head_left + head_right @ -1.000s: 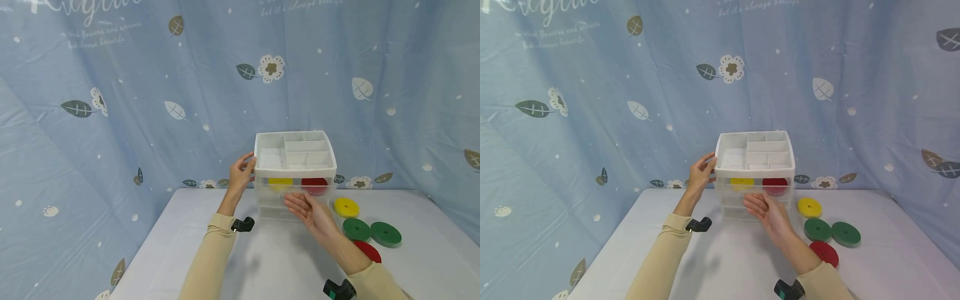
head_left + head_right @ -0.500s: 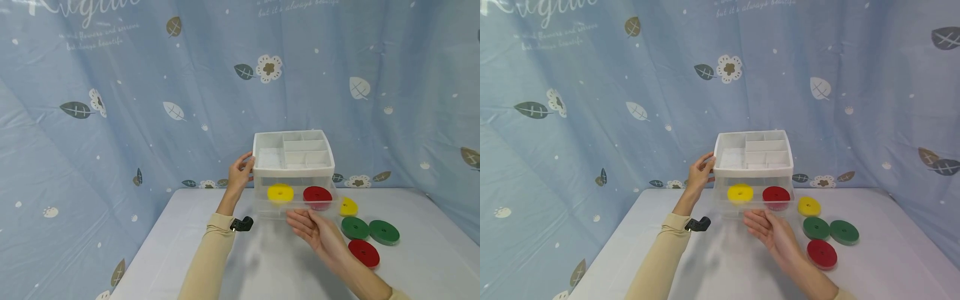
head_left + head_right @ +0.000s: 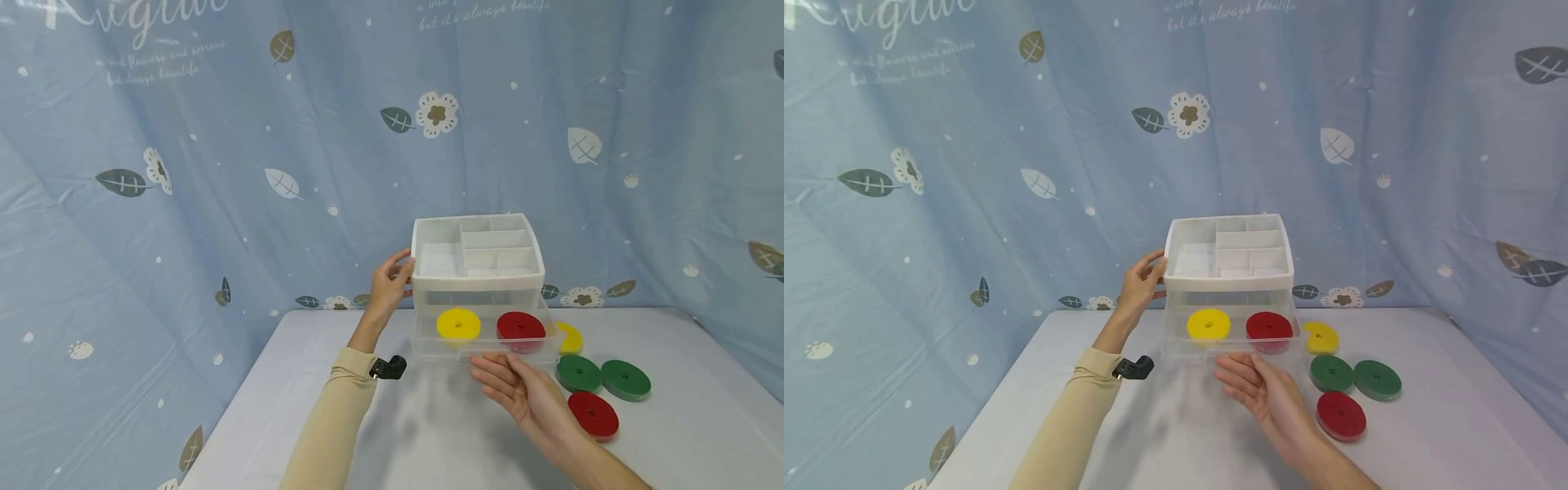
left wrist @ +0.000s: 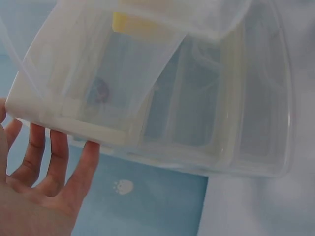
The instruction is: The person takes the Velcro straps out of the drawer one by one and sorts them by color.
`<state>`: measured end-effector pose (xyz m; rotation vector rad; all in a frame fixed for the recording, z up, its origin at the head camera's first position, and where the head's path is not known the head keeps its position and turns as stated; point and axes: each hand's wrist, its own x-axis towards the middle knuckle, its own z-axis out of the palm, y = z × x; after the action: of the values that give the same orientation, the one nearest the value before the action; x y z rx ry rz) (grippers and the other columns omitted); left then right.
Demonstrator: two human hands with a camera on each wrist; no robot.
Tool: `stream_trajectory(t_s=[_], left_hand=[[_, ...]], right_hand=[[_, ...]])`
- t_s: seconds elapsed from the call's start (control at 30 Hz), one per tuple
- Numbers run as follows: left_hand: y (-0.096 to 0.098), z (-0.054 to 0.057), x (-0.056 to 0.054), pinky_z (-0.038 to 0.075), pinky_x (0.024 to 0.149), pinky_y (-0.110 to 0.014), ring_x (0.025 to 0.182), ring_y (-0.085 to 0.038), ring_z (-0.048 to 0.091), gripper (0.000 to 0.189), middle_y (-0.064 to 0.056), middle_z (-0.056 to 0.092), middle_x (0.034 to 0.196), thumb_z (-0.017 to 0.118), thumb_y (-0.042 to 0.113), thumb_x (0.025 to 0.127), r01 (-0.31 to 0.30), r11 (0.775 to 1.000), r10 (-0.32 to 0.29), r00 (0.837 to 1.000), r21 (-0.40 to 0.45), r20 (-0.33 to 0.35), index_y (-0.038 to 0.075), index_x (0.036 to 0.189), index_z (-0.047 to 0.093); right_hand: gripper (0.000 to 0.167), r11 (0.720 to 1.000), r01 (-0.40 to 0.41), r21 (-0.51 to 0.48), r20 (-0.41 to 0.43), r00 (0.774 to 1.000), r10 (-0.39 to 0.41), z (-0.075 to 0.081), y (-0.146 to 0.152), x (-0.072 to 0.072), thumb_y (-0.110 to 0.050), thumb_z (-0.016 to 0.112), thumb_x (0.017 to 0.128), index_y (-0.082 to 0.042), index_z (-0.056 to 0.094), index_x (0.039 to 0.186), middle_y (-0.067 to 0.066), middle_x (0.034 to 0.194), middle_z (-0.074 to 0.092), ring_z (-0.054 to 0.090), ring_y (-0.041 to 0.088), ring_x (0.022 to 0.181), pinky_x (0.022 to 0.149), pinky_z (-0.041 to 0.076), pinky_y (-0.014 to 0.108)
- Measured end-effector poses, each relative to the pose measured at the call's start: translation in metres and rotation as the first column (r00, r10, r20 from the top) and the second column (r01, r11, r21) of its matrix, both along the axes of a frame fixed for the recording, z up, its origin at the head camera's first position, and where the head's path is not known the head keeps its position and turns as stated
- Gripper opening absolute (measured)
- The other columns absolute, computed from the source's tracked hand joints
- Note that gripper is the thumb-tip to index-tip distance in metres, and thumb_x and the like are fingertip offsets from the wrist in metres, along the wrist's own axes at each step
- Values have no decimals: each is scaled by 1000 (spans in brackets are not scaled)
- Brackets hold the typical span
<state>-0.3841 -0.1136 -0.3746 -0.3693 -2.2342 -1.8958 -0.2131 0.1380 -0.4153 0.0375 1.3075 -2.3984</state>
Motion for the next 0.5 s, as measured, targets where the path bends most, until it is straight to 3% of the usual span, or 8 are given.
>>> stream_trajectory(t_s=[0.23, 0.5], left_hand=[[-4, 8, 3, 59, 86, -49, 90, -13, 67, 51, -19, 62, 123, 56, 41, 99, 50, 999, -50, 999, -14, 15, 22, 146, 48], [-2, 1, -1, 57, 87, -54, 92, -20, 68, 53, -15, 63, 117, 58, 46, 97, 33, 999, -33, 999, -8, -16, 23, 144, 51]], right_hand=[[52, 999, -34, -10, -19, 999, 34, 0, 2, 4, -42, 39, 106, -8, 40, 146, 1, 132, 66, 64, 16, 120, 103, 49, 29], [54, 999, -44, 30, -8, 999, 44, 1, 5, 4, -42, 41, 106, -7, 39, 148, 0, 131, 66, 63, 18, 121, 101, 50, 30]])
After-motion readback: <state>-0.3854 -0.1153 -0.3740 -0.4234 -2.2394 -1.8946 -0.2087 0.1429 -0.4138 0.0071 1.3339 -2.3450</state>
